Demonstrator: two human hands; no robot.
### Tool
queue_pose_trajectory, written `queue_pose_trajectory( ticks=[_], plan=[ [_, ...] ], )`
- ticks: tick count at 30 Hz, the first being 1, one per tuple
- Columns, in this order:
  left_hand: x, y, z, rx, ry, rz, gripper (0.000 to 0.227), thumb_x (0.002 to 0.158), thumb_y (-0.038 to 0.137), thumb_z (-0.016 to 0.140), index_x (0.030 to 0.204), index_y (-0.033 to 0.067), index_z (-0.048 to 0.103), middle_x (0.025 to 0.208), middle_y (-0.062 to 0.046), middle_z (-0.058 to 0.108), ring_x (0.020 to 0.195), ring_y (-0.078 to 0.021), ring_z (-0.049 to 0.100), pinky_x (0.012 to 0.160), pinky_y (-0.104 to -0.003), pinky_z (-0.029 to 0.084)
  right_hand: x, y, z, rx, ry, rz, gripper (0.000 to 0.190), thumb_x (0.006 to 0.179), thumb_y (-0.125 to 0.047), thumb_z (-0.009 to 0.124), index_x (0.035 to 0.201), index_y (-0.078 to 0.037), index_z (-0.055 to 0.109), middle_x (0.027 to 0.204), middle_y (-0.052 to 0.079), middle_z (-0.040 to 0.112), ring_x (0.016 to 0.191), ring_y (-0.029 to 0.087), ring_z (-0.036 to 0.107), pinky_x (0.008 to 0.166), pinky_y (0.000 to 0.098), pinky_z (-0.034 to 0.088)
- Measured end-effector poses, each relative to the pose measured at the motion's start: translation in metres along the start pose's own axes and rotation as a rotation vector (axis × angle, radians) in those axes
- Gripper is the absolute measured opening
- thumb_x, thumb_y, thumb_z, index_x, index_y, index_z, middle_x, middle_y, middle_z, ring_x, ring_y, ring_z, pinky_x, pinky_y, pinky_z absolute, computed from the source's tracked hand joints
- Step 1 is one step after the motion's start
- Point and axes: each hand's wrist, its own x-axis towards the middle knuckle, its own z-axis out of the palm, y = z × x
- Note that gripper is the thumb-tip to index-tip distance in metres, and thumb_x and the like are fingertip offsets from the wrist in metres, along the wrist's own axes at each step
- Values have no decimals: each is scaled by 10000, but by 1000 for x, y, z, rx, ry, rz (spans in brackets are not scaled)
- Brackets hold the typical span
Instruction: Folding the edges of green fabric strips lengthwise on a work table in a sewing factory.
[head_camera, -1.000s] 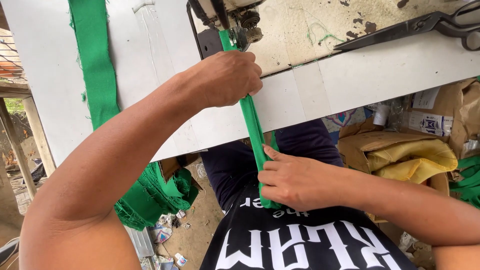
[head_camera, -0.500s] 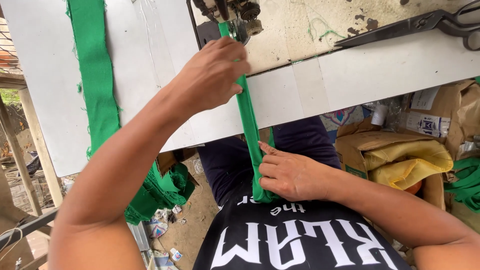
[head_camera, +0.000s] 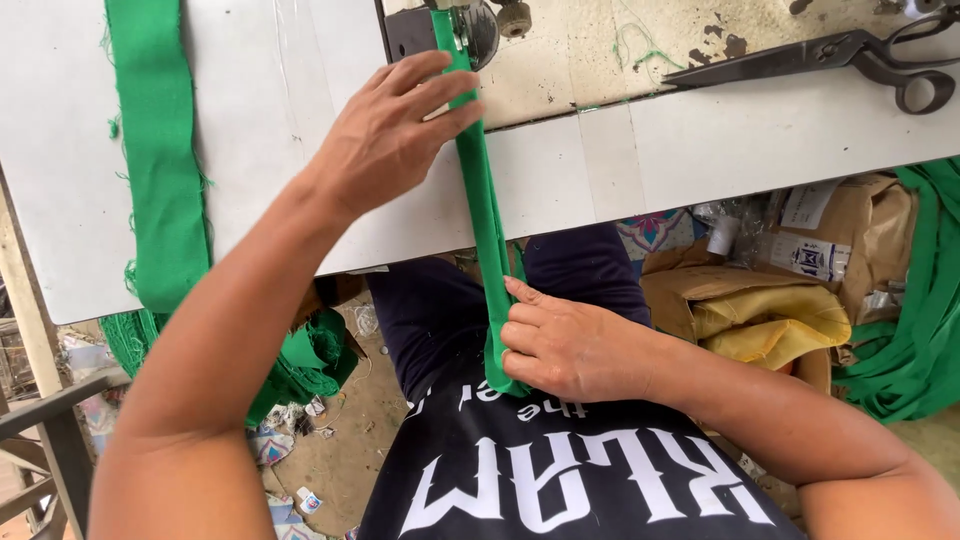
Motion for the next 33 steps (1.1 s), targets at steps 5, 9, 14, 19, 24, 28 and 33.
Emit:
queue_pose_trajectory(
  ticks=[5,9,14,19,24,28,33],
  plan=[
    [21,-25,-7,54,-70,198,199,953,36,763,1103,167,753,1302,-56,678,1302,-300,541,907,-410,532,3,-2,1,-5,12,6,279,931,145,525,725,-43,508,688,59,400,645,233,415,1184,626,393],
    [41,-27,-12,243,-270,264,31,988,188,738,1004,214,729,1201,-52,578,1090,-243,521,902,-375,514,2,1,2,23,42,2,295,945,141,514,719,-47,487,688,55,386,646,226,391,1187,635,388],
    [41,-10,-10,148,-186,135,139,978,52,750,875,127,692,921,-32,558,873,-221,530,741,-354,499,5,0,0,60,72,-5,275,964,124,512,743,-39,503,701,51,385,653,221,399,1190,607,401],
    [7,11,2,-121,-36,-119,247,996,212,827,1099,-5,770,1140,-149,706,1065,-315,643,929,-425,550,7,-3,-5,102,109,-12,262,990,120,495,772,-24,502,717,54,379,666,219,401,1187,625,399],
    [-20,31,17,-389,146,-88,418,1020,222,826,1291,-34,636,1379,-278,574,1350,-478,560,1171,-589,463,10,5,9,53,80,-52,295,1056,40,438,782,-52,496,757,90,416,727,295,438,1142,599,437],
    [-24,23,11,-179,97,-26,443,1070,379,801,1252,-23,757,1353,-235,624,1314,-431,631,1082,-558,553,19,-2,16,40,165,-62,294,1059,49,538,775,-24,522,747,87,417,692,262,397,1141,646,446],
    [-21,25,9,-73,80,-85,397,1058,443,812,1211,77,816,1340,-109,719,1348,-328,656,1096,-451,487,21,-2,19,-57,182,-41,300,1020,154,589,784,-26,546,740,72,438,681,238,431,1148,632,468]
  ],
)
